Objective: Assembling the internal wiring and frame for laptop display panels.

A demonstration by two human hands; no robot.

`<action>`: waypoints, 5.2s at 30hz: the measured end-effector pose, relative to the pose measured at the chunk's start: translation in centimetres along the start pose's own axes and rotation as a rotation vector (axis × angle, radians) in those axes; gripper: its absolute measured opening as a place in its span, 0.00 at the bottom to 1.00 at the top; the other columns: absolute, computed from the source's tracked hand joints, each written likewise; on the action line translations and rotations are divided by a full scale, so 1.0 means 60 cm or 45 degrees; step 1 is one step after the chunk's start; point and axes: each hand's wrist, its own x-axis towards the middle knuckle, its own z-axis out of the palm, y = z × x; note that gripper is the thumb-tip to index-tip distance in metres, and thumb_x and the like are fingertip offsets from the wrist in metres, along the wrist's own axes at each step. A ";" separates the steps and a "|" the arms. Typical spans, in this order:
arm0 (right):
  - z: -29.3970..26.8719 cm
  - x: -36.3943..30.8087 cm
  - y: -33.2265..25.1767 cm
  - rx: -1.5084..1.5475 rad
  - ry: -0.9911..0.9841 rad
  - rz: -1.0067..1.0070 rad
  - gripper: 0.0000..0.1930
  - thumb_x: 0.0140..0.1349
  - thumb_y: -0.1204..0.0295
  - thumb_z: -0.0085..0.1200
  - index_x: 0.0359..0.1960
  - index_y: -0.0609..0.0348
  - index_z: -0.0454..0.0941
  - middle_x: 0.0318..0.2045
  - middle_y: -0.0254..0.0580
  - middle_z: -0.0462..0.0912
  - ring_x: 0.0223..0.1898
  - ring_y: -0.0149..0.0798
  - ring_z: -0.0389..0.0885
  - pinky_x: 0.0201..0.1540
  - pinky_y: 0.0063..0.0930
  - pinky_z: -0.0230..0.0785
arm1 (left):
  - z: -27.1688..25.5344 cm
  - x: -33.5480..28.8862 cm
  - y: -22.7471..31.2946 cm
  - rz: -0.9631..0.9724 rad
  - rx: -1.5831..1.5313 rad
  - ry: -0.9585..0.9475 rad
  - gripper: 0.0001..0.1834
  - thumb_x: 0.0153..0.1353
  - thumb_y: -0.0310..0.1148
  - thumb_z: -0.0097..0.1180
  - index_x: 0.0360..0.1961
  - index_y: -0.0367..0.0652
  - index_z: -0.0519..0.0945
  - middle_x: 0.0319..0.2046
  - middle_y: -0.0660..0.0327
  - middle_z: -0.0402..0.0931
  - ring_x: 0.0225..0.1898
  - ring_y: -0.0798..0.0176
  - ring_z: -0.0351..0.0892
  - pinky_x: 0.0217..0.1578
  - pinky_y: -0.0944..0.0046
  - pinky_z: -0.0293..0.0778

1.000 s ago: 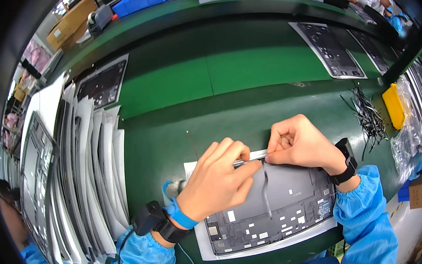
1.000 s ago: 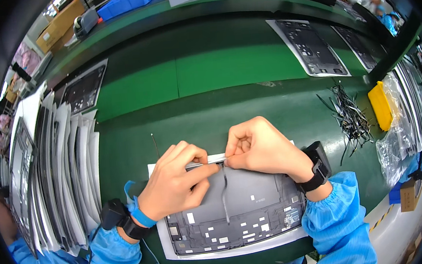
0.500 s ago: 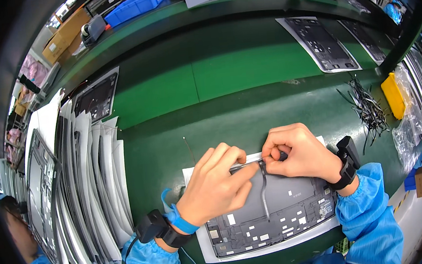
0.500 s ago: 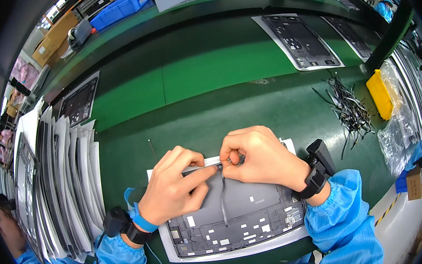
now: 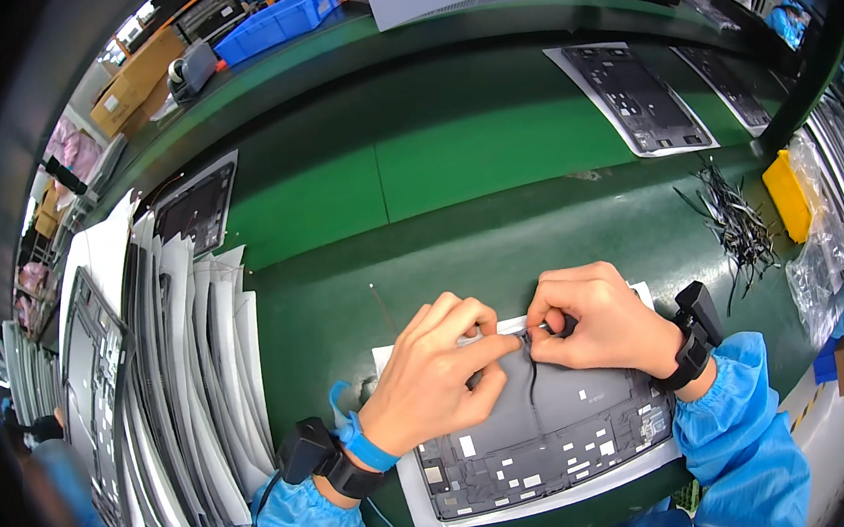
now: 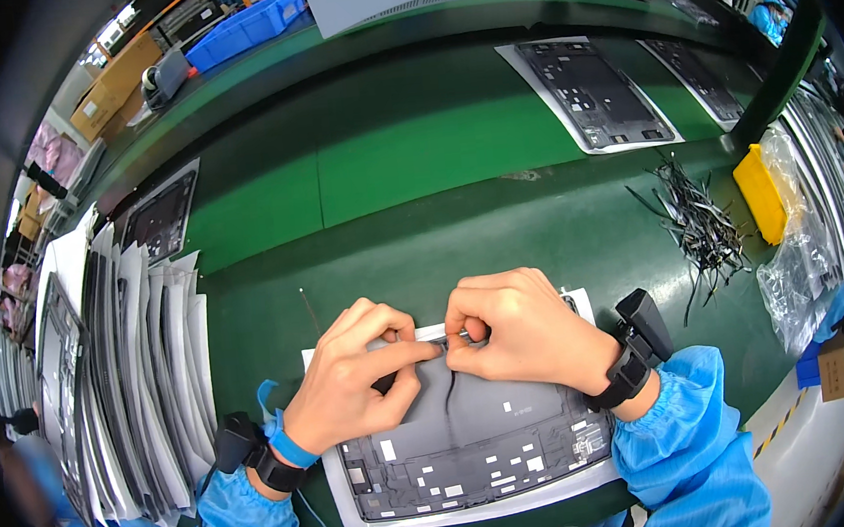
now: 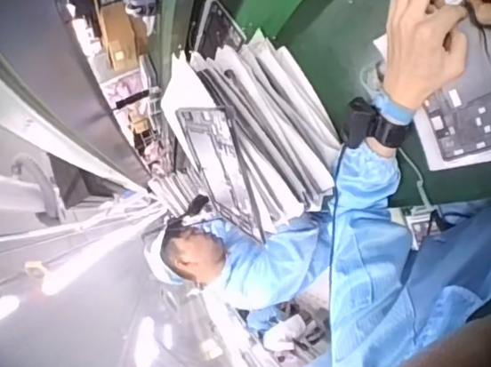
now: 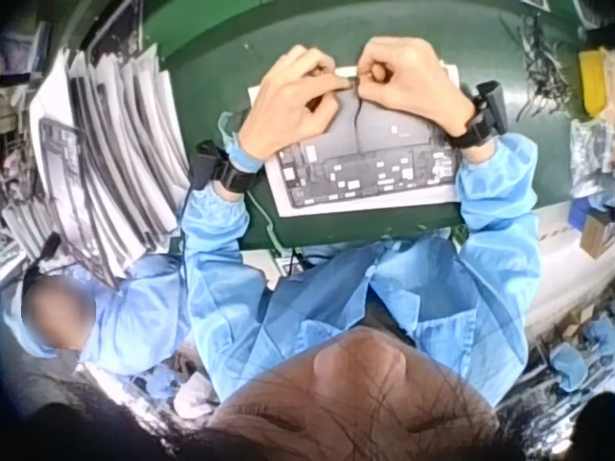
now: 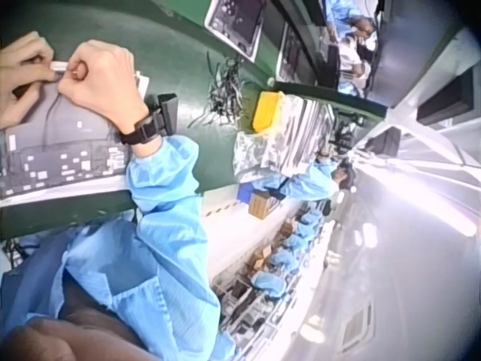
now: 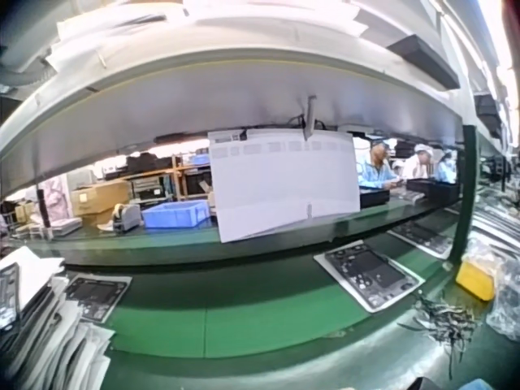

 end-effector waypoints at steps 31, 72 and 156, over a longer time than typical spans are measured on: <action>-0.003 -0.018 0.021 0.042 0.093 -0.170 0.03 0.49 0.76 0.64 0.24 0.62 0.82 0.20 0.39 0.77 0.24 0.47 0.79 0.28 0.40 0.71 | 0.005 0.036 0.038 0.014 0.302 -0.140 0.08 0.46 0.21 0.71 0.28 0.36 0.84 0.27 0.60 0.80 0.29 0.57 0.78 0.29 0.60 0.78; -0.054 -0.038 0.002 -0.087 0.275 -0.106 0.02 0.58 0.79 0.64 0.32 0.65 0.86 0.24 0.43 0.82 0.22 0.40 0.81 0.27 0.32 0.74 | -0.046 0.035 0.010 -0.178 0.107 -0.075 0.15 0.57 0.33 0.73 0.39 0.34 0.83 0.26 0.54 0.81 0.33 0.49 0.80 0.40 0.53 0.76; -0.181 -0.321 0.039 -0.266 1.047 0.231 0.01 0.54 0.77 0.64 0.28 0.60 0.85 0.19 0.41 0.79 0.18 0.37 0.79 0.22 0.30 0.71 | 0.113 0.248 -0.080 -0.558 -1.087 0.923 0.39 0.65 0.15 0.52 0.75 0.55 0.58 0.54 0.55 0.73 0.43 0.64 0.79 0.36 0.61 0.80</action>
